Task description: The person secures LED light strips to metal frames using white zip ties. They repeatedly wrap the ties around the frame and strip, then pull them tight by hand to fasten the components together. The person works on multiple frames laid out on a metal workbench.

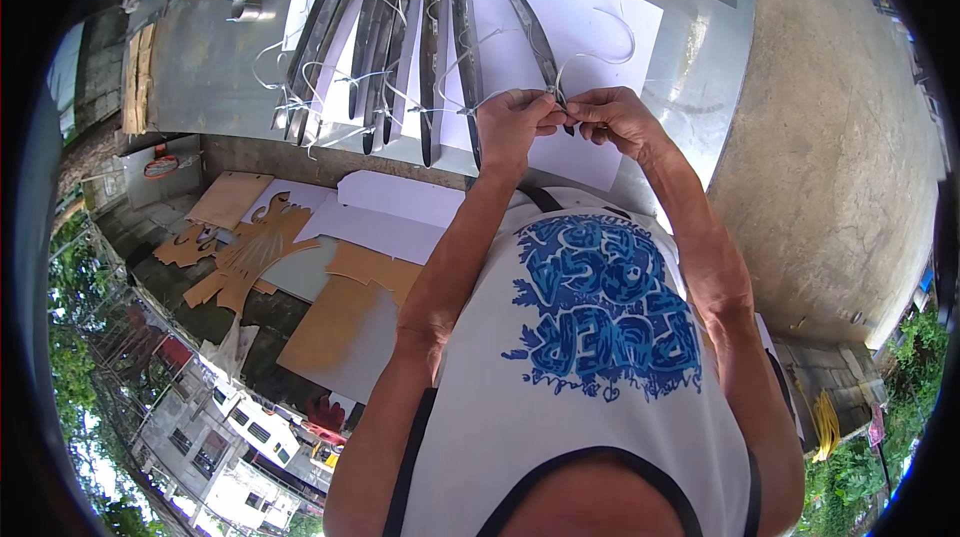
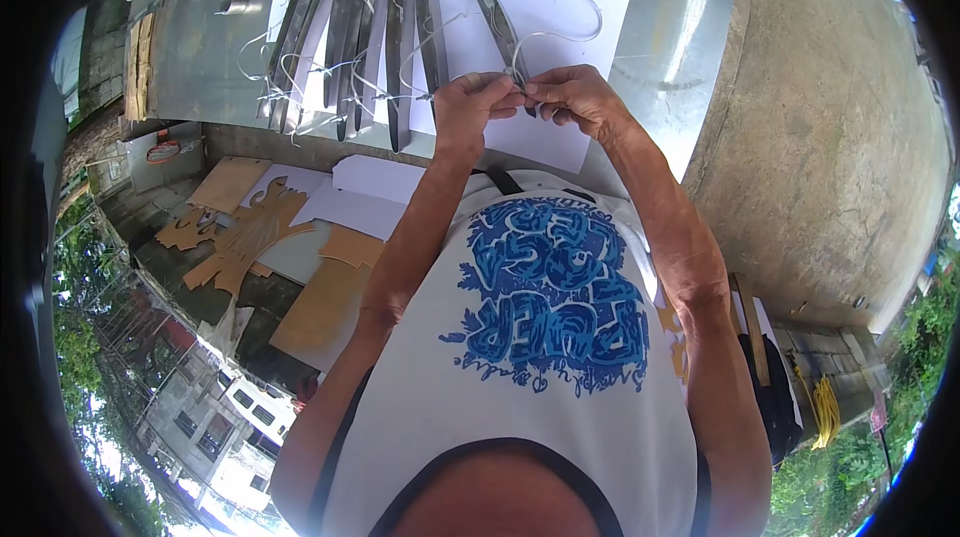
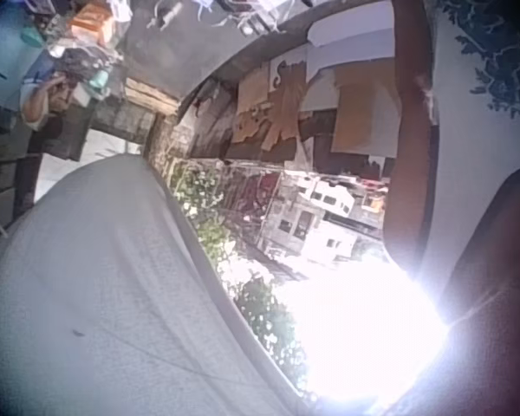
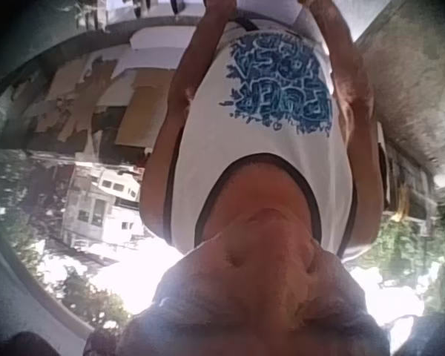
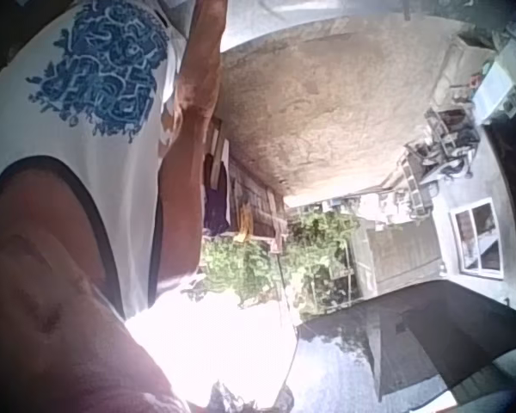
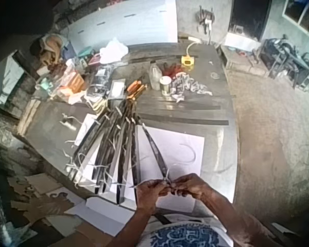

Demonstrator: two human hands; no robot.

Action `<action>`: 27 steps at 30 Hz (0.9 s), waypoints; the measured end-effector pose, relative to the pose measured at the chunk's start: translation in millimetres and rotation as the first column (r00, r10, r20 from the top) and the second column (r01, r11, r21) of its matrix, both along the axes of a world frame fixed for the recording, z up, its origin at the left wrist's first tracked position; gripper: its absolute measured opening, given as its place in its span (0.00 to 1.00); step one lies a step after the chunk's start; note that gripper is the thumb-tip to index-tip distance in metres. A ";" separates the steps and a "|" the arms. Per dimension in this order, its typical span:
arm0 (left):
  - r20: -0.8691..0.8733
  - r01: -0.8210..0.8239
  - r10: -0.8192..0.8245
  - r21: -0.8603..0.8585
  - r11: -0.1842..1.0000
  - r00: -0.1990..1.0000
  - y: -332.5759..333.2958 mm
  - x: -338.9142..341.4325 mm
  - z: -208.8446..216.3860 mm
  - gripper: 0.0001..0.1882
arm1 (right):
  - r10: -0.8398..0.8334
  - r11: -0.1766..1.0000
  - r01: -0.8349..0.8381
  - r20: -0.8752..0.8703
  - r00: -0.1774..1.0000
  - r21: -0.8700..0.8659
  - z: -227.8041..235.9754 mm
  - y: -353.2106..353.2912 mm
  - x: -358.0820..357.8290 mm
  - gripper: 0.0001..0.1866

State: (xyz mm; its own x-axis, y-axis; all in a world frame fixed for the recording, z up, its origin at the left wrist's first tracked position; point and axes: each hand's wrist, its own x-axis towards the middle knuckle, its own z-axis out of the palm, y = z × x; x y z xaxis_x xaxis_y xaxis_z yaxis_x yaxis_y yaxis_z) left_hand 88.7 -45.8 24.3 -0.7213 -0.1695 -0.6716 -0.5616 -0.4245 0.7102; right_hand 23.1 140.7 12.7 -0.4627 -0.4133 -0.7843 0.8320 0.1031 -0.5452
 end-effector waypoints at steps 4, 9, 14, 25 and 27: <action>-0.020 -0.012 0.011 -0.038 0.999 1.000 4.2 0.6 4.8 0.13 | -0.056 0.996 0.063 -0.105 0.993 0.065 6.0 -9.7 11.2 0.13; -0.016 0.005 -0.006 -0.046 0.999 1.000 6.0 2.9 0.6 0.14 | -0.043 0.984 0.096 -0.319 0.947 0.153 10.3 -21.0 22.6 0.10; -0.009 -0.006 0.006 -0.049 0.999 1.000 8.1 3.5 -5.1 0.13 | 0.123 0.904 0.123 -0.525 0.842 0.408 10.8 -27.4 31.2 0.09; -0.013 0.013 -0.013 -0.045 0.999 1.000 8.0 4.7 -4.1 0.14 | 0.392 0.894 0.030 -0.811 0.434 0.448 5.7 -16.7 34.3 0.04; -0.041 0.015 -0.016 -0.040 0.999 0.999 9.0 5.2 -5.2 0.15 | 0.420 0.883 0.043 -0.829 0.371 0.467 2.4 -15.5 34.6 0.04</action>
State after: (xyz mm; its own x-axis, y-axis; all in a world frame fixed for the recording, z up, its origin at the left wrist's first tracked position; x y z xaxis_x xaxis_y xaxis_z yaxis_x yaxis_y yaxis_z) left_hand 93.9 -36.8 19.1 -0.7510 -0.1843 -0.6340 -0.5376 -0.3867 0.7493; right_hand 57.6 125.1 15.1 -0.9168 -0.3960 -0.0524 -0.1929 0.5537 -0.8101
